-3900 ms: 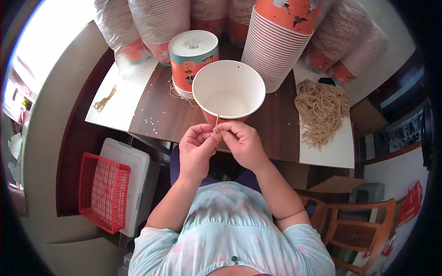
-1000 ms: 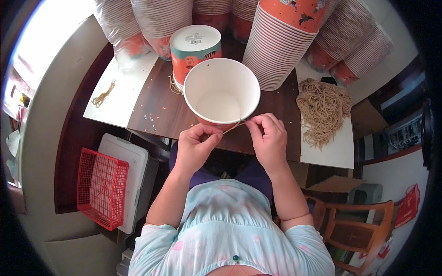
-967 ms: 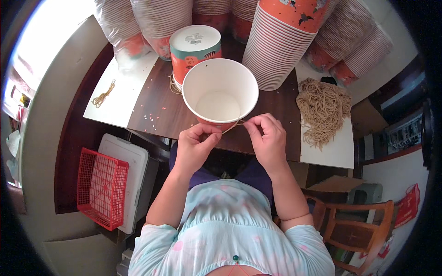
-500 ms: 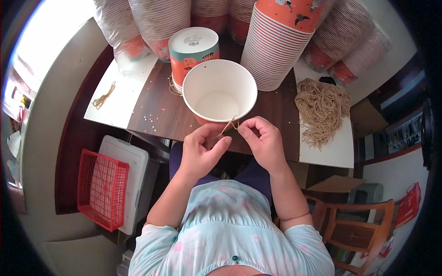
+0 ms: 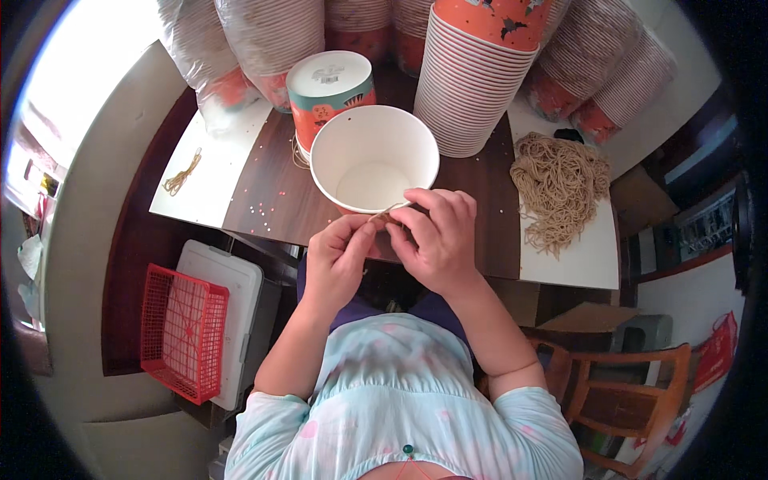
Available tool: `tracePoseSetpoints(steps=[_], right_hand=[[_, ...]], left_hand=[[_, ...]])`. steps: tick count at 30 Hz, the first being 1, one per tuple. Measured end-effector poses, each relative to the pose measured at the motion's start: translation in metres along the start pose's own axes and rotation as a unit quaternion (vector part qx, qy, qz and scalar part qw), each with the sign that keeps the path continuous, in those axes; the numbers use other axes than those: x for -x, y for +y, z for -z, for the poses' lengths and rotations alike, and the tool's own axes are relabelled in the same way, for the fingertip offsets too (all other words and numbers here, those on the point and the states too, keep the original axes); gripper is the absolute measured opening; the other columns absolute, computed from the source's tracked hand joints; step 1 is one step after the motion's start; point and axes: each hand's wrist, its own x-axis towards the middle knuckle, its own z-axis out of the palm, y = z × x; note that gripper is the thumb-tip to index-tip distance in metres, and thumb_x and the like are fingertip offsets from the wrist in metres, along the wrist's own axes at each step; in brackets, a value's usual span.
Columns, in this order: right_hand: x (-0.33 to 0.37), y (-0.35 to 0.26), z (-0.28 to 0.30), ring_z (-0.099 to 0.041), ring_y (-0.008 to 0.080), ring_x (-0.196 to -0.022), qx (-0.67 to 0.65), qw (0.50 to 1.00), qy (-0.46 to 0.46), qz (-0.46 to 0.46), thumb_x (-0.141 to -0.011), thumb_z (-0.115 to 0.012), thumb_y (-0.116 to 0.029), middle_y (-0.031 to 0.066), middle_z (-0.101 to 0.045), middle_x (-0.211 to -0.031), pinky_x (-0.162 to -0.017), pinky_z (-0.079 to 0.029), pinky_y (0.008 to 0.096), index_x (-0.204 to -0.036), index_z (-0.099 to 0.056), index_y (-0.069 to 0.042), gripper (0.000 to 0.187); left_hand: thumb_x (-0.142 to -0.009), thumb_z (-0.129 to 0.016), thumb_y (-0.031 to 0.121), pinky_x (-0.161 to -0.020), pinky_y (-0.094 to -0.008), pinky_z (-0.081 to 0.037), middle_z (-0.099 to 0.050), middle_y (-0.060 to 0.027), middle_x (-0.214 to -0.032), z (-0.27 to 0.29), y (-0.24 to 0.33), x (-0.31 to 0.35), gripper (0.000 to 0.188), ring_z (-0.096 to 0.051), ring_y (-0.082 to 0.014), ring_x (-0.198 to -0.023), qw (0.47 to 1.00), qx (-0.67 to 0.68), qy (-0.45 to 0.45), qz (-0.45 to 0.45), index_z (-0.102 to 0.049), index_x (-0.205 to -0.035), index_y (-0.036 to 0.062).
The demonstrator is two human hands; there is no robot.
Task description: Bundling paper cups with rubber bands for packaging at a workstation.
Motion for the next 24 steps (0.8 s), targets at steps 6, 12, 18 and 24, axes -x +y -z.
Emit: tracePoseSetpoints(steps=[6,12,18,24], right_hand=[[0.0,-0.008,0.0,-0.052,0.021,-0.085,-0.018,0.999,0.027,-0.028,-0.066,-0.074,-0.022,0.0006,-0.056,-0.093,-0.078,-0.036,0.04,-0.087,-0.061,-0.013,0.026],[0.004,-0.021,-0.007,-0.051,0.0197,-0.079,0.0,0.998,0.022,-0.06,-0.068,-0.072,-0.024,-0.0028,-0.055,-0.088,-0.075,-0.035,0.0392,-0.086,-0.063,-0.016,0.023],[-0.001,-0.016,-0.007,-0.052,0.0192,-0.077,-0.035,0.997,0.054,-0.046,-0.065,-0.074,-0.01,-0.0019,-0.057,-0.084,-0.074,-0.036,0.0364,-0.083,-0.064,-0.014,0.022],[-0.001,-0.013,0.0,-0.05,0.0192,-0.08,-0.043,0.998,0.024,-0.034,-0.068,-0.073,-0.014,-0.003,-0.054,-0.089,-0.076,-0.036,0.0383,-0.087,-0.063,-0.016,0.021]], left_hand=[[-0.094,-0.053,0.011,-0.056,-0.0177,-0.041,-0.062,-0.0008,-0.074,0.005,0.007,0.004,0.018,-0.053,-0.0048,-0.063,1.0,-0.023,0.005,-0.015,-0.064,-0.09,-0.0026],[-0.092,-0.053,0.009,-0.057,-0.0191,-0.041,-0.061,-0.0014,-0.073,0.009,0.014,0.007,0.018,-0.05,-0.0055,-0.062,0.998,-0.043,-0.043,0.02,-0.063,-0.082,-0.0029],[-0.084,-0.059,0.003,-0.056,-0.021,-0.045,-0.065,-0.0029,-0.073,0.007,0.017,0.005,0.008,-0.054,-0.0051,-0.061,0.999,-0.047,0.007,-0.01,-0.062,-0.089,-0.0029],[-0.075,-0.067,-0.004,-0.057,-0.022,-0.048,-0.065,-0.0082,-0.091,0.006,0.02,0.003,0.024,-0.058,-0.0091,-0.059,0.964,-0.193,0.07,-0.171,-0.062,-0.098,0.0013]])
